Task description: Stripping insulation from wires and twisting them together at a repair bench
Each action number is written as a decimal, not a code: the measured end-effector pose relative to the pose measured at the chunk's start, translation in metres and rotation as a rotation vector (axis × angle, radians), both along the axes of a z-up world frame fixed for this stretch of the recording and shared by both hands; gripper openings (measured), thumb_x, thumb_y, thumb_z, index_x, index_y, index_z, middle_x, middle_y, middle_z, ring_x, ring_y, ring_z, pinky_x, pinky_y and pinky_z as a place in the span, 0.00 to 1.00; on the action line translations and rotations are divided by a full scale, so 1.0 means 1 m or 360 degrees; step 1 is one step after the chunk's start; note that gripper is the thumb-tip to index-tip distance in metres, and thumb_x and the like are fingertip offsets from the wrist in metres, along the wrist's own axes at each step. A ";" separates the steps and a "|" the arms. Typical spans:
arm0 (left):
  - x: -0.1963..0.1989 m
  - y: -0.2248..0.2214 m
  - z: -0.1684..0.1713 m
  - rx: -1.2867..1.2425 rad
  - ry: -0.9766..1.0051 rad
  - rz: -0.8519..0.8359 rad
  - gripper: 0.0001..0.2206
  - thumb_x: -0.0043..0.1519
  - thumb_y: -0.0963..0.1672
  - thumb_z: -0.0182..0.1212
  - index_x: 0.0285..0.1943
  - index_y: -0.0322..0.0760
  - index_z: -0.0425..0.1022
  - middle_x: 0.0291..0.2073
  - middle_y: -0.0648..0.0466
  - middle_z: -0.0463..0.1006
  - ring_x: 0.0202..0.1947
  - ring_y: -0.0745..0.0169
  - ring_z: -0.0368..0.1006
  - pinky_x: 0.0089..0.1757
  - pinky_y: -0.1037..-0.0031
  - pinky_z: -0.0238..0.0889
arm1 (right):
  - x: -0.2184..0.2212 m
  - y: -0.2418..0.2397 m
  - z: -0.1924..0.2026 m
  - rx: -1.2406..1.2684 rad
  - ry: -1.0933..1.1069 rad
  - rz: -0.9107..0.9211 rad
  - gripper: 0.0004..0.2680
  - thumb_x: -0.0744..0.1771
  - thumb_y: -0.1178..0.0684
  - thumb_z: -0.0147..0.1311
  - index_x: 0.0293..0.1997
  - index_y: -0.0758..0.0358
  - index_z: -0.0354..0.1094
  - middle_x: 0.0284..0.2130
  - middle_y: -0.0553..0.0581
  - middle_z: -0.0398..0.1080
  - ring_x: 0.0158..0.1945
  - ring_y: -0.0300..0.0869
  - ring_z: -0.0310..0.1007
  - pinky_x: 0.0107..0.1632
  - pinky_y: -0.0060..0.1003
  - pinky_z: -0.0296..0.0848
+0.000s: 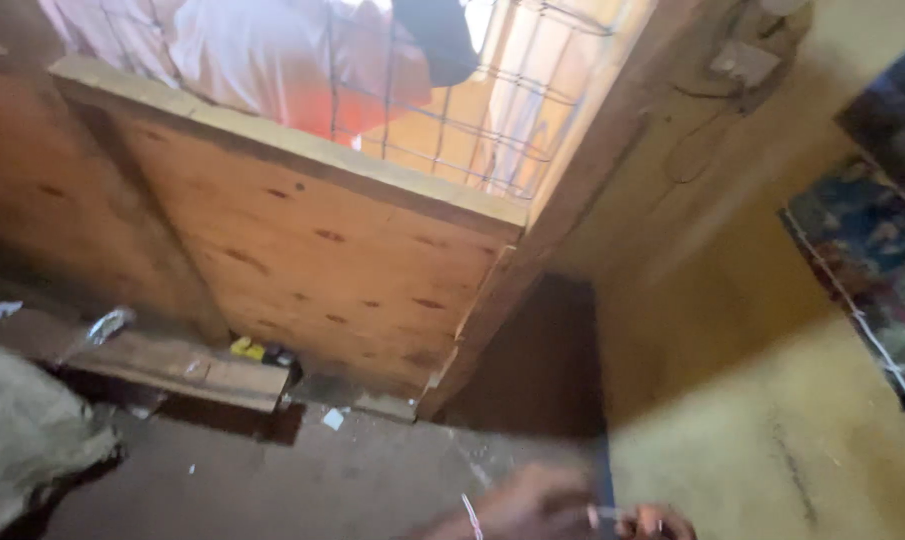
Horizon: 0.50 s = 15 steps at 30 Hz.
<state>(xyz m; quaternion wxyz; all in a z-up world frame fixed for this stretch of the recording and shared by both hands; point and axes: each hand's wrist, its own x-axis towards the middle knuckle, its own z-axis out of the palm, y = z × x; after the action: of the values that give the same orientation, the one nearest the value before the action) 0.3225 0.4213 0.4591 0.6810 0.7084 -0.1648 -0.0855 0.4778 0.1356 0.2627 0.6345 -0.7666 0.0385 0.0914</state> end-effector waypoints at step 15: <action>-0.044 0.122 0.102 -0.0148 -0.1203 0.0990 0.18 0.63 0.51 0.36 0.39 0.33 0.64 0.39 0.47 0.69 0.43 0.51 0.70 0.45 0.70 0.64 | -0.005 0.287 0.139 -0.0308 -0.0922 0.0977 0.07 0.62 0.48 0.44 0.27 0.55 0.66 0.19 0.51 0.71 0.15 0.34 0.58 0.20 0.26 0.58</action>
<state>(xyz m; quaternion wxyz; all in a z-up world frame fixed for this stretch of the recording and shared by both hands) 0.2787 0.5429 0.5615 0.5975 0.6744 -0.1846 0.3925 0.4731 0.4222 0.4018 0.4877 -0.7924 -0.3627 0.0529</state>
